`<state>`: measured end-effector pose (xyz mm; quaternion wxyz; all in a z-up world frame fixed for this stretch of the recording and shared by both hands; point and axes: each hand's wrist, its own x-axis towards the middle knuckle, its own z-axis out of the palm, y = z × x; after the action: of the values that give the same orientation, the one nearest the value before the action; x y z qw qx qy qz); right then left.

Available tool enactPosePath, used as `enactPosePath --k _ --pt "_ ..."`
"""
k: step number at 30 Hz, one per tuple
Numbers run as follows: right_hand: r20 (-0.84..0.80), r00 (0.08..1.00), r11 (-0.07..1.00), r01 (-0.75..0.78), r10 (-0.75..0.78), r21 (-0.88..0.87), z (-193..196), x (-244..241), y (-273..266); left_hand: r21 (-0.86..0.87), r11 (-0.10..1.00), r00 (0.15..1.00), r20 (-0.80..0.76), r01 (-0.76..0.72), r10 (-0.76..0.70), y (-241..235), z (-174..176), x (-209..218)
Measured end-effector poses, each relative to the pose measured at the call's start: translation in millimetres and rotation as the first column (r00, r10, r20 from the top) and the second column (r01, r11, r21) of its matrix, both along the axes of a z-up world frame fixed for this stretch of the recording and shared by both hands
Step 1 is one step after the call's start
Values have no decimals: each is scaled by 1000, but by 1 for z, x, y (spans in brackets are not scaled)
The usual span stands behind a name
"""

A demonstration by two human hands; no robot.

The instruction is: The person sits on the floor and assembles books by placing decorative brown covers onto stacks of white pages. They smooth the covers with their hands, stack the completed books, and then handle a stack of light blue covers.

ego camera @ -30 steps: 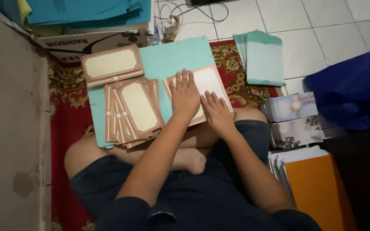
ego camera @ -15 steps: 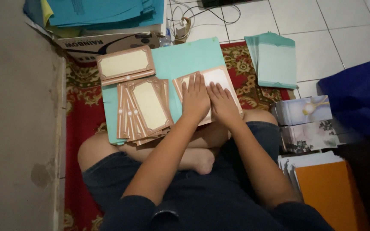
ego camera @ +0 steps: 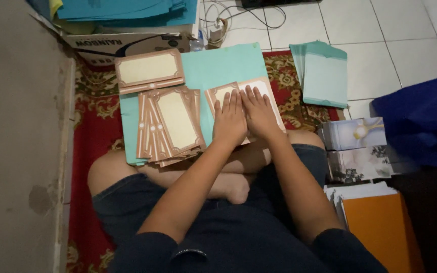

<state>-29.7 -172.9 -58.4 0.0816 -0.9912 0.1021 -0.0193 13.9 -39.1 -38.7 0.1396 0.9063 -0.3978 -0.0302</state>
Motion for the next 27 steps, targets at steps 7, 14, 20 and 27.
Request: enactPosePath --k 7,14,20,27 --pt "-2 1000 1000 -16 16 -15 -4 -29 7 -46 999 1000 -3 -16 16 -3 -1 4" --pt "-18 1000 1000 10 -10 -6 -1 -50 16 4 999 999 -32 -34 35 -4 2 5" --pt "-33 999 1000 -25 25 8 10 0 4 23 997 997 -36 -68 69 -1 3 0" --pt "-39 983 984 -177 177 12 -27 -49 -21 3 994 994 -17 -110 110 -28 -8 28"
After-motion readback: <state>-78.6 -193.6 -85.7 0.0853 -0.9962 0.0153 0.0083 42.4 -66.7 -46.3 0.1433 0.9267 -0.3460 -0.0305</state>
